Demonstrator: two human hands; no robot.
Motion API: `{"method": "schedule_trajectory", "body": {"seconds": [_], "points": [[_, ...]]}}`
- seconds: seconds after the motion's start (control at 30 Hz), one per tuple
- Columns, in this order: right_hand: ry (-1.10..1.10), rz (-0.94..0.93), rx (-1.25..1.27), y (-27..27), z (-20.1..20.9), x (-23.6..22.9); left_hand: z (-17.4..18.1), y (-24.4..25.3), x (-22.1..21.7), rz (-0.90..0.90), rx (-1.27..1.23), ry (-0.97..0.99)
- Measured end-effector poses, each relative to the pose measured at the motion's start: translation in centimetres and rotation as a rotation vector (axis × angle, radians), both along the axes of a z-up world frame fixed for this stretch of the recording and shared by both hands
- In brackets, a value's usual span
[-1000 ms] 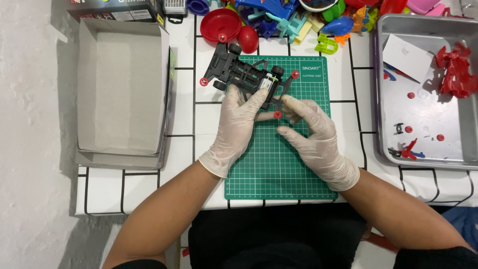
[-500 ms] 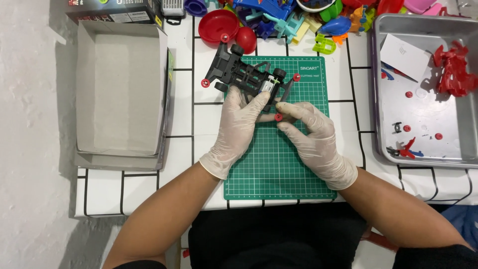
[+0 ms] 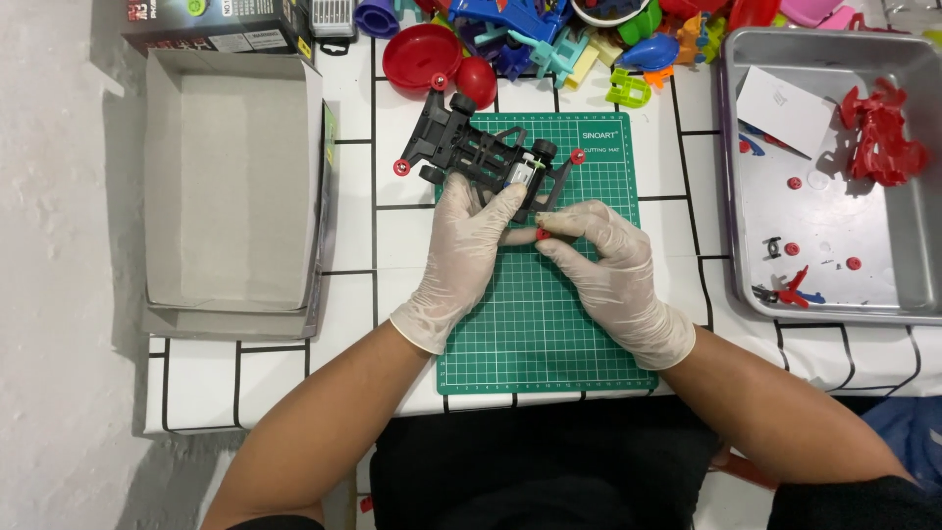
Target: The person assembles a black toy vehicle chassis on a green cutting mat. They attach red wheels to the axles and use a blue screwdriver to tighten the screws. Finally, they attach a red plastic body part to the chassis.
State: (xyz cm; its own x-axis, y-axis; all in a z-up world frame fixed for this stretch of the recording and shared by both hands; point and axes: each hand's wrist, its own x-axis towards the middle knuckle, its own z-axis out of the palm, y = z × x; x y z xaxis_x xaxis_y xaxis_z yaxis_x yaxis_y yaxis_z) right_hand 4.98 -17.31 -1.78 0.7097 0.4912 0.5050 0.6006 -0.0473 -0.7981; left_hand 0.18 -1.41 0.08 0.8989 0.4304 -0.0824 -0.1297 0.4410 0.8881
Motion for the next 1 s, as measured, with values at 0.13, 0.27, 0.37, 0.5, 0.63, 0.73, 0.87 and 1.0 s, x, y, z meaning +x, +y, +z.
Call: {"method": "schedule_trajectory", "body": {"seconds": [0.13, 0.27, 0.37, 0.5, 0.63, 0.73, 0.87, 1.0], "points": [[-0.014, -0.003, 0.0, 0.1, 0.2, 0.0, 1.0, -0.4, -0.3, 0.023, -0.025, 0.004], [-0.014, -0.022, 0.026, 0.0, 0.5, 0.2, 1.1, -0.2, -0.2, 0.025, -0.001, 0.018], [-0.044, -0.054, 0.032, -0.8, 1.6, 0.3, 1.5, -0.1, -0.2, 0.024, 0.007, 0.022], [-0.13, -0.215, -0.061, -5.1, 5.0, 1.2, 2.1, -0.1, -0.3, 0.014, 0.064, 0.037], [-0.165, -0.303, -0.332, -13.3, 7.7, 4.3, 0.2, 0.6, -0.1, -0.029, 0.017, 0.012], [0.107, -0.497, -0.688, -17.1, 7.7, 7.0, 0.2, 0.7, 0.0, -0.038, 0.046, 0.015], [0.454, -0.608, -0.911, -18.8, 6.9, 8.6, 0.0, 0.9, 0.1, -0.035, 0.078, -0.005], [0.413, -0.556, -0.74, -20.5, 7.5, 8.2, 0.1, 1.2, 0.0, -0.006, 0.105, -0.001]]}}
